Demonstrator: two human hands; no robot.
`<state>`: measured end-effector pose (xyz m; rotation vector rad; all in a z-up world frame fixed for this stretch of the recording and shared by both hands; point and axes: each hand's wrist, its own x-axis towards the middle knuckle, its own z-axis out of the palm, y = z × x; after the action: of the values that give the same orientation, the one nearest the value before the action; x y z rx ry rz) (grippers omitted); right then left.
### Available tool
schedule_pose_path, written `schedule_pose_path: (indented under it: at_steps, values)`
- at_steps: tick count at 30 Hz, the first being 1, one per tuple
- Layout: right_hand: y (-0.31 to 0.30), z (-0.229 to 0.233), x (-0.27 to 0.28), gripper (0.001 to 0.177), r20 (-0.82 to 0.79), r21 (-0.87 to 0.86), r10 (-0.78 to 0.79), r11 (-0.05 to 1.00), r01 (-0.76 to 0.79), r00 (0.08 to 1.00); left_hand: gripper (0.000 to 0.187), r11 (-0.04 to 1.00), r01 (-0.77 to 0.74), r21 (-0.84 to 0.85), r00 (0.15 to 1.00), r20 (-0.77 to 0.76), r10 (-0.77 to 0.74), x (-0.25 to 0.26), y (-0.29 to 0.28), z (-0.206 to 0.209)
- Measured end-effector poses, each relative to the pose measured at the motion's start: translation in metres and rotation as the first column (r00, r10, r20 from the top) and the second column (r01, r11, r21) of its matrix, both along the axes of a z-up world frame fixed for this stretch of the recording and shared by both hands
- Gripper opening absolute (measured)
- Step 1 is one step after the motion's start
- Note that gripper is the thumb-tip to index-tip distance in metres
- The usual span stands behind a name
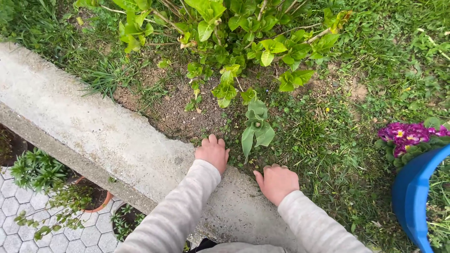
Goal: The person pulls weeds and grass by hand from a garden bed and places them into a blue bucket. The person also picks a dandelion flower and adds it to the bucket.
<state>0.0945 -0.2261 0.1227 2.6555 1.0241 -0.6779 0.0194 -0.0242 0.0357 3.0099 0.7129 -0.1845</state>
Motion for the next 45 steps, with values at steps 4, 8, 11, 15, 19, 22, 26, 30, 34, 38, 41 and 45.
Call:
schedule_pose_path:
  at_steps: [4,8,11,15,19,22,26,30,34,38,41,45]
  values:
    - [-0.012,-0.035,0.004,0.031,0.012,0.071,0.108,0.992,-0.108,0.994,0.015,0.987,0.134,0.086,0.978,0.152,-0.146,-0.002,-0.007,-0.047]
    - [-0.019,-0.027,0.008,0.035,-0.109,0.141,0.035,0.990,-0.020,0.993,0.012,0.979,0.172,0.110,0.969,0.161,-0.188,-0.012,-0.006,-0.041]
    - [-0.030,-0.044,0.002,0.037,-0.111,0.236,0.066,0.971,-0.038,0.992,0.016,0.982,0.190,0.026,0.968,0.163,-0.191,-0.018,-0.005,-0.029]
    - [-0.032,-0.023,-0.012,0.036,-0.122,0.384,0.067,0.923,-0.015,0.990,0.022,0.989,0.112,0.093,0.988,0.094,-0.120,-0.012,-0.004,-0.011]
    - [-0.025,0.014,-0.023,0.035,-0.165,0.399,0.025,0.916,0.043,0.986,0.058,0.996,-0.089,-0.017,0.907,-0.415,0.074,0.010,-0.002,0.088]
    - [-0.027,0.046,-0.005,0.044,-0.157,0.328,-0.119,0.930,0.165,0.980,0.056,0.999,-0.050,-0.010,0.890,-0.455,0.040,0.013,-0.004,0.072]
    - [-0.056,0.059,0.029,0.042,-0.095,0.406,-0.261,0.871,0.277,0.961,0.028,0.994,0.099,-0.040,0.970,-0.220,-0.105,-0.001,0.004,-0.014]
    - [-0.076,0.066,0.047,0.038,-0.064,0.404,-0.385,0.834,0.377,0.921,0.028,0.982,0.057,-0.182,0.976,-0.198,-0.094,-0.009,-0.004,0.016]
    - [-0.092,0.057,0.051,0.040,-0.095,0.438,-0.452,0.781,0.445,0.887,0.036,0.891,0.106,-0.441,0.988,-0.057,-0.146,-0.009,-0.033,0.068]
    - [-0.096,0.072,0.047,0.042,-0.142,0.458,-0.505,0.729,0.509,0.851,0.039,0.855,0.178,-0.488,0.984,0.080,-0.160,0.015,-0.065,0.119]
    - [-0.107,0.088,0.053,0.041,-0.151,0.546,-0.534,0.656,0.521,0.832,0.040,0.826,0.191,-0.530,0.982,0.099,-0.164,0.044,-0.092,0.153]
    - [-0.140,0.113,0.073,0.033,-0.102,0.714,-0.577,0.525,0.464,0.810,0.039,0.770,0.304,-0.561,0.953,0.182,-0.244,0.091,-0.147,0.187]
